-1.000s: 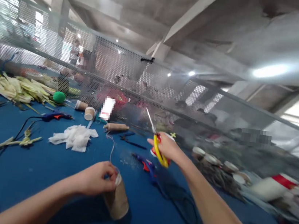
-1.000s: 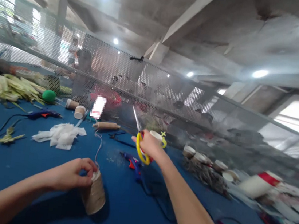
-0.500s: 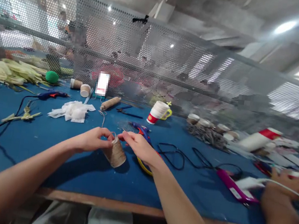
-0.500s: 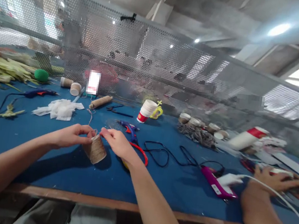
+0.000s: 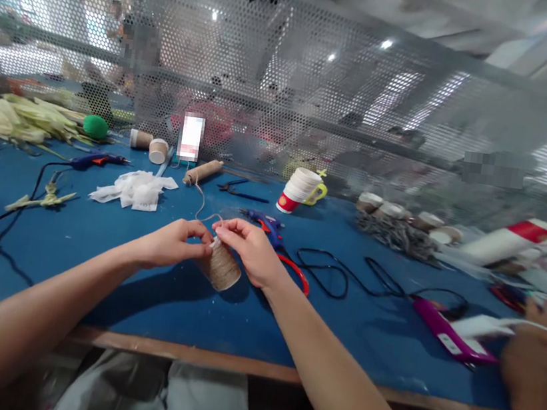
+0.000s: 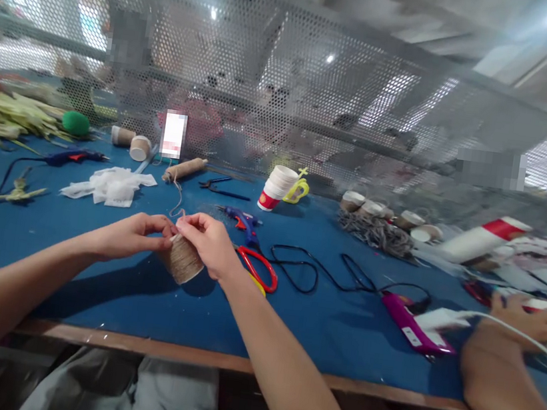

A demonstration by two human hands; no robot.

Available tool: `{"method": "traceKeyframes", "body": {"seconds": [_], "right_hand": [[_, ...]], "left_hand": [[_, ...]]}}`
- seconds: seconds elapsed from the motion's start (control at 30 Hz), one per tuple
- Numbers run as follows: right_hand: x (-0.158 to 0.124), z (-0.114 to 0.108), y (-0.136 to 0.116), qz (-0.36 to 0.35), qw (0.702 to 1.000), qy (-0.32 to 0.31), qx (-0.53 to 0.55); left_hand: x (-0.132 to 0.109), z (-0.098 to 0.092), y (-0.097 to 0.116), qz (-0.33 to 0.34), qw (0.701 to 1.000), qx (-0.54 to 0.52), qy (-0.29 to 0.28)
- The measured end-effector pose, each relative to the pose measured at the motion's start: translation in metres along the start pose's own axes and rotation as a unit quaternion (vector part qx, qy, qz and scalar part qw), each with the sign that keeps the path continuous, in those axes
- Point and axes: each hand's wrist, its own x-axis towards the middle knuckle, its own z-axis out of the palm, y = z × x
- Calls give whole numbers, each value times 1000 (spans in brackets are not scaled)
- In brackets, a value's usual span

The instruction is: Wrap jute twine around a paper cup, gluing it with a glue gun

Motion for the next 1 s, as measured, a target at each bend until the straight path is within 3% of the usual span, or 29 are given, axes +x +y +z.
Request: {"method": "traceKeyframes", "body": {"seconds": [0.23,0.57,0.77,1.0], "right_hand": [[-5,-4,5,-11,999,36,13],[-6,-5,9,-20,999,42,6],[-6,-5,15,-63,989,69,-114],[-4,-1,22,-81,975,52,-202]], "left_hand": [[0,0,-2,12,1000,-9,10],[-2,-3,1,51,999,-3,16],[-2,0,3,21,1000,-14,7],[-1,4,-2,-1,999,-38,6]]}}
